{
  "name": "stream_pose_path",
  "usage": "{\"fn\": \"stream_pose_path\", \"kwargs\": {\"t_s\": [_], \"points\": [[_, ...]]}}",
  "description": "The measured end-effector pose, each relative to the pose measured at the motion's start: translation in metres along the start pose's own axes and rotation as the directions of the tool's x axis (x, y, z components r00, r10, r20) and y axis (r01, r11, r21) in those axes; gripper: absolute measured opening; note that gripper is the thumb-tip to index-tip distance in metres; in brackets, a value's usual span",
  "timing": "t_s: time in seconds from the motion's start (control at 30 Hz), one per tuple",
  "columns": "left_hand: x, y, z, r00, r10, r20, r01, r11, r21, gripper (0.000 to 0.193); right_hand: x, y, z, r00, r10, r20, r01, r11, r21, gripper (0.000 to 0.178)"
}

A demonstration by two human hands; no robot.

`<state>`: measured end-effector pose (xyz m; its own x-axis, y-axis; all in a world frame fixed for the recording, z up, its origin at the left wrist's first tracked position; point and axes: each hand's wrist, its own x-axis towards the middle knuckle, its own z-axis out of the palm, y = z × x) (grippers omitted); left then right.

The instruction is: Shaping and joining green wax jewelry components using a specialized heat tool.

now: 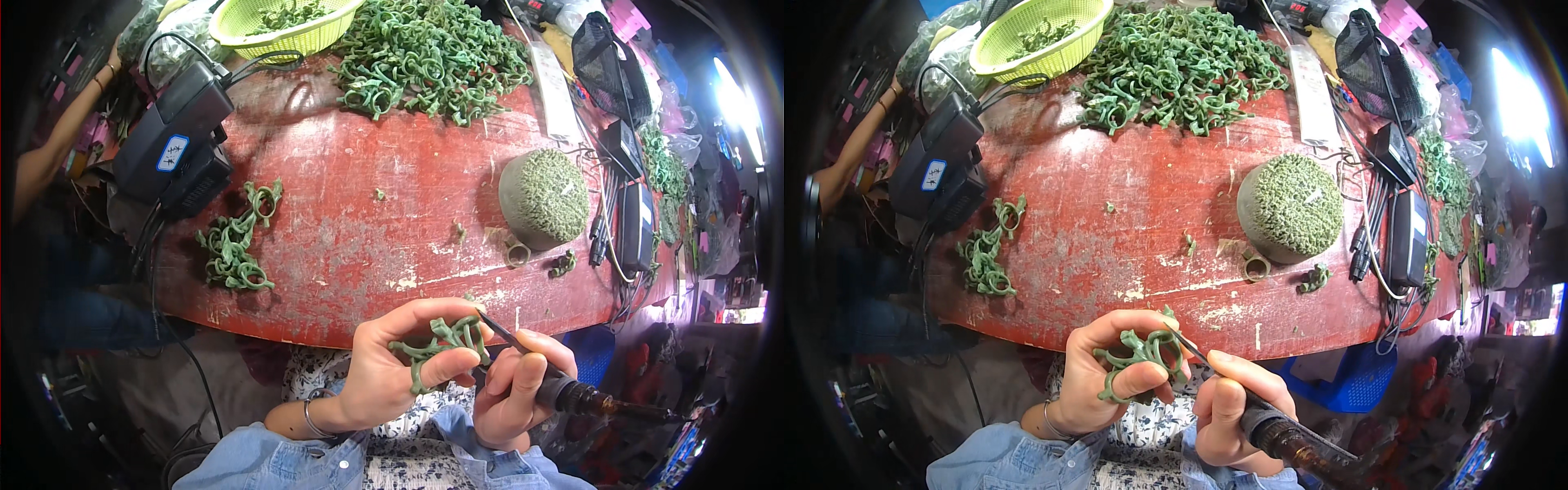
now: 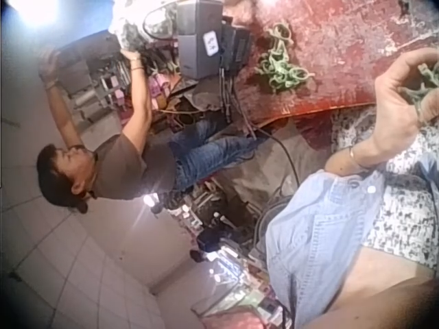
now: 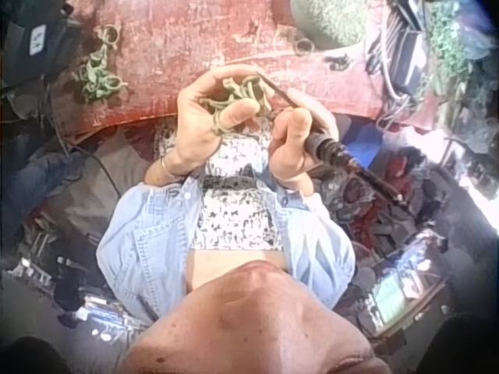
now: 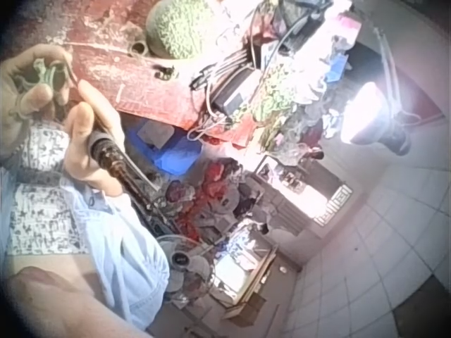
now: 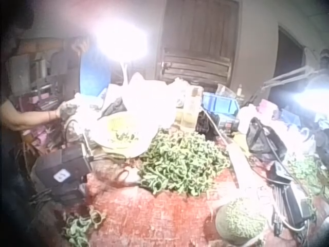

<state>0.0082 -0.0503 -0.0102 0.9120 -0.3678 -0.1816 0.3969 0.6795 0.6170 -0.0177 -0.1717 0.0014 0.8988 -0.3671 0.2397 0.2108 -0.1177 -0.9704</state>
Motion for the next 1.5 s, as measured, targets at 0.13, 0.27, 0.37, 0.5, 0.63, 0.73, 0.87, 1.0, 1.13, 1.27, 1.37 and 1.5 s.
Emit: {"fn": "stream_pose_path", "kwargs": {"t_s": [0.13, 0.27, 0.37, 0.5, 0.63, 0.73, 0.87, 1.0, 1.13, 1.27, 1.37, 1.5], "points": [[0.001, 0.001, 0.003, 0.999, 0.007, -0.044, -0.005, 0.999, 0.045, 0.041, 0.002, 0.006, -0.005, 0.992, -0.099, 0.081, 0.094, 0.993, 0.071, 0.027], [0.0, 0.002, 0.002, 0.996, -0.041, -0.084, 0.047, 0.997, 0.064, 0.045, 0.0, 0.0, 0.004, 0.997, -0.068, 0.041, 0.069, 0.997, -0.024, 0.029], [-0.001, 0.002, 0.005, 0.995, -0.015, -0.099, 0.017, 1.0, 0.016, 0.046, -0.001, 0.001, 0.004, 0.999, -0.038, 0.0, 0.038, 0.998, -0.044, 0.029], [0.001, 0.001, 0.002, 0.995, 0.006, -0.104, -0.001, 0.999, 0.045, 0.047, 0.0, 0.001, 0.001, 0.998, -0.044, 0.039, 0.046, 0.998, -0.033, 0.029], [0.0, 0.0, -0.002, 0.999, 0.004, -0.032, -0.003, 1.0, 0.007, 0.039, -0.002, 0.006, 0.004, 0.993, -0.116, 0.036, 0.118, 0.992, -0.046, 0.03], [-0.001, 0.001, -0.001, 0.999, 0.031, -0.03, -0.031, 0.999, 0.025, 0.038, -0.001, 0.003, 0.001, 1.0, -0.024, 0.008, 0.025, 0.999, -0.048, 0.03], [0.0, -0.002, -0.001, 0.995, 0.092, -0.039, -0.088, 0.993, 0.08, 0.039, 0.002, 0.002, 0.002, 1.0, -0.019, 0.015, 0.02, 0.999, -0.041, 0.03], [0.001, 0.003, 0.005, 0.991, 0.132, -0.025, -0.125, 0.973, 0.194, 0.046, 0.001, 0.003, -0.009, 0.994, -0.076, 0.075, 0.074, 0.997, 0.031, 0.031], [0.002, 0.003, 0.008, 0.99, 0.094, -0.105, -0.077, 0.984, 0.162, 0.06, 0.0, 0.005, -0.01, 0.992, -0.064, 0.108, 0.055, 0.995, 0.082, 0.029], [0.001, 0.004, 0.006, 0.993, 0.029, -0.113, -0.015, 0.992, 0.128, 0.067, 0.001, 0.005, -0.002, 0.999, 0.023, 0.03, -0.022, 1.0, -0.004, 0.03], [0.003, 0.005, 0.006, 0.995, 0.04, -0.09, -0.027, 0.989, 0.142, 0.07, 0.0, 0.005, -0.003, 0.999, -0.006, 0.034, 0.006, 1.0, 0.007, 0.03], [0.002, 0.005, 0.005, 0.995, 0.012, -0.102, 0.001, 0.992, 0.126, 0.069, 0.001, 0.007, -0.001, 0.991, -0.104, 0.079, 0.102, 0.994, 0.027, 0.03]]}}
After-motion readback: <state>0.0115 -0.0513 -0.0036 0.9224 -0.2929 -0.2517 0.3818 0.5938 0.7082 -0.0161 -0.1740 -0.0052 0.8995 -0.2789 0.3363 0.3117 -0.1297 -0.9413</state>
